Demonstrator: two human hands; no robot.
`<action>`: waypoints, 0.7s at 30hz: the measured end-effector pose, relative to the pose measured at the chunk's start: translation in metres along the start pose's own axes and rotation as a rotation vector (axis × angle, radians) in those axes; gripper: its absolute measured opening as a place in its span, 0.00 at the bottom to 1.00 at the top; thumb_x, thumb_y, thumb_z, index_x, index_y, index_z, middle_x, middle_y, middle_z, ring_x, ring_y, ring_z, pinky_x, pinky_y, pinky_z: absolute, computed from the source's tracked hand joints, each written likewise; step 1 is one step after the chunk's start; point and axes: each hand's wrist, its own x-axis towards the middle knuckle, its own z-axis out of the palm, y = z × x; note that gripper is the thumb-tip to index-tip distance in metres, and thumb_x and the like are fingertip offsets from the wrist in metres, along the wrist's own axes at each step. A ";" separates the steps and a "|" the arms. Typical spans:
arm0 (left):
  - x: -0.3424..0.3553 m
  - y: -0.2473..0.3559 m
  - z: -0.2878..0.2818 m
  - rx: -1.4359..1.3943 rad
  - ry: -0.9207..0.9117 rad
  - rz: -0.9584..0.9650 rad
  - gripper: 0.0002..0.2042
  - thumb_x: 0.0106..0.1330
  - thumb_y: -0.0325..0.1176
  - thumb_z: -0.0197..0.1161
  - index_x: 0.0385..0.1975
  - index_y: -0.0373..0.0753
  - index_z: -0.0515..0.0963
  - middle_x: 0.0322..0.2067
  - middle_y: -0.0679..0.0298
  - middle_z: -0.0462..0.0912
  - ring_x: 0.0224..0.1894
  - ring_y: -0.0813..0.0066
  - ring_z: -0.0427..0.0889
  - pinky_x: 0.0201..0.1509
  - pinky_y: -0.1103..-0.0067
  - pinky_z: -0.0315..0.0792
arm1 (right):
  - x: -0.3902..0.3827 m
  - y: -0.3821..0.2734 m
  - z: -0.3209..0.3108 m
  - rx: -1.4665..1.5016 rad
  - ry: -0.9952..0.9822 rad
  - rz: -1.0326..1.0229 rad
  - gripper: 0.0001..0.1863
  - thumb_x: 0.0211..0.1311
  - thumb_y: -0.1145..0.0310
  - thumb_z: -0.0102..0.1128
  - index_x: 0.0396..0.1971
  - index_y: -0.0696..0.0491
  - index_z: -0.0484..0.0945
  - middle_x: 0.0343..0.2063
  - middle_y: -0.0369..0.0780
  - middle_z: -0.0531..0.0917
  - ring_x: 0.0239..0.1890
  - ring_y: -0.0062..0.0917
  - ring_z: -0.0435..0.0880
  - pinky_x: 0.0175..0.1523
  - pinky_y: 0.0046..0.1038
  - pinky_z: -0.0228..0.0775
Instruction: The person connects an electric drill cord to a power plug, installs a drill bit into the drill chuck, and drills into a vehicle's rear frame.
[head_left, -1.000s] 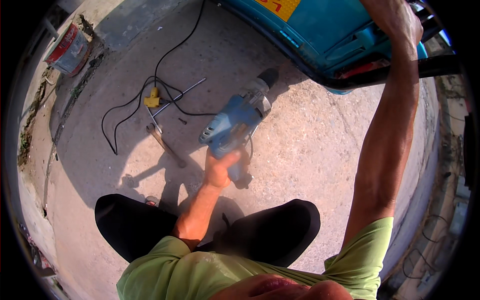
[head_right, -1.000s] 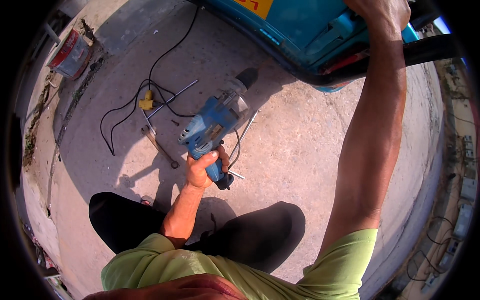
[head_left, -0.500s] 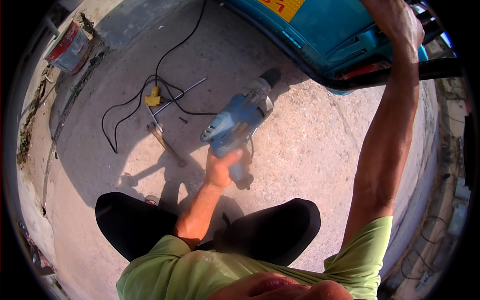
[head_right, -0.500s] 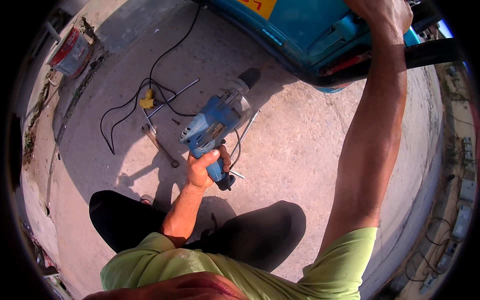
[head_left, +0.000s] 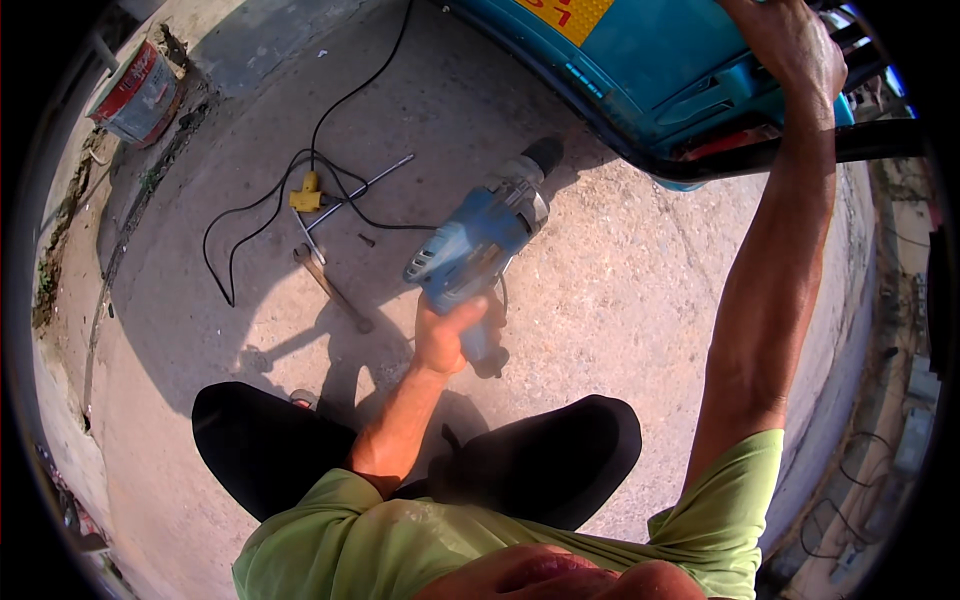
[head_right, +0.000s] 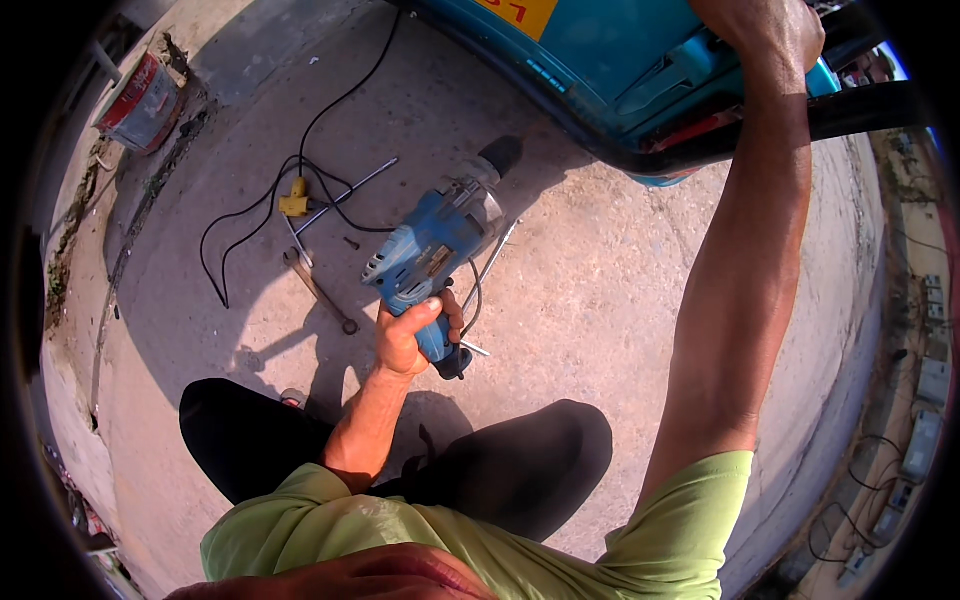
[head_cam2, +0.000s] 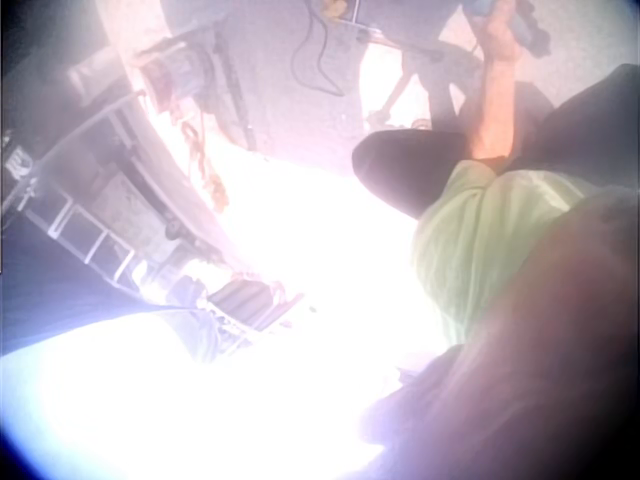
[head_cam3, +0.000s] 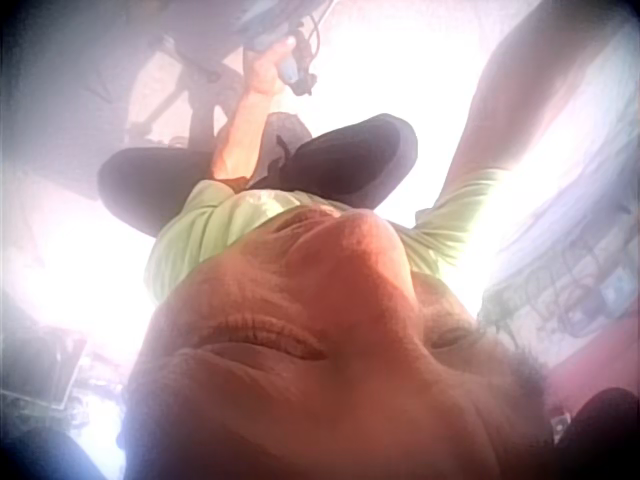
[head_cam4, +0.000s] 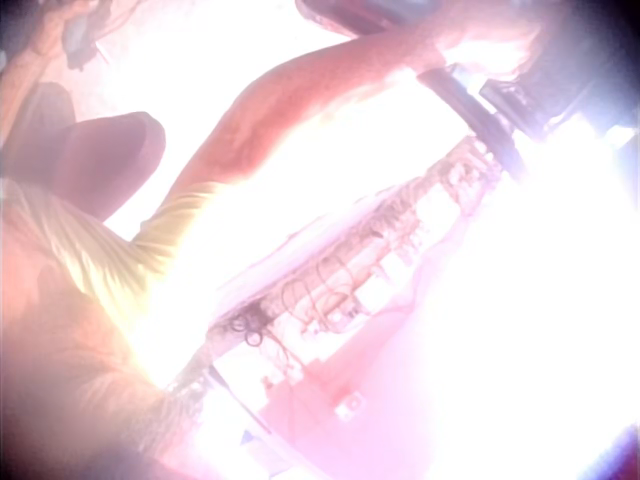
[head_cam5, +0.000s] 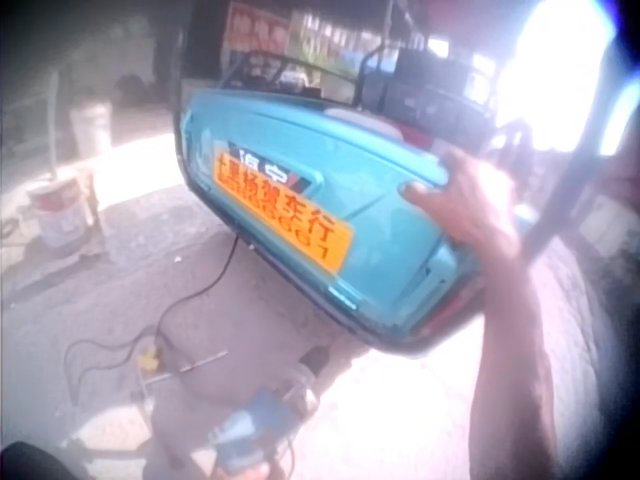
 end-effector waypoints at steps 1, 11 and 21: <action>0.000 0.001 0.000 0.006 -0.003 -0.002 0.18 0.61 0.28 0.63 0.50 0.28 0.75 0.32 0.54 0.84 0.28 0.66 0.86 0.27 0.72 0.82 | 0.000 0.000 0.001 0.000 0.000 0.000 0.31 0.64 0.51 0.69 0.61 0.55 0.78 0.44 0.47 0.87 0.35 0.29 0.89 0.40 0.29 0.87; 0.002 -0.007 0.003 0.011 0.051 0.031 0.19 0.61 0.28 0.64 0.51 0.28 0.75 0.32 0.54 0.83 0.28 0.66 0.86 0.27 0.73 0.82 | 0.006 0.009 -0.002 -0.007 0.048 -0.056 0.33 0.58 0.49 0.71 0.56 0.59 0.82 0.42 0.49 0.88 0.37 0.34 0.91 0.45 0.33 0.87; 0.001 -0.007 0.010 0.005 0.033 -0.010 0.22 0.61 0.29 0.61 0.55 0.28 0.71 0.24 0.52 0.80 0.21 0.65 0.79 0.27 0.73 0.75 | 0.020 0.032 0.003 -0.147 0.147 -0.057 0.34 0.54 0.41 0.69 0.45 0.59 0.87 0.37 0.51 0.89 0.42 0.43 0.90 0.51 0.41 0.82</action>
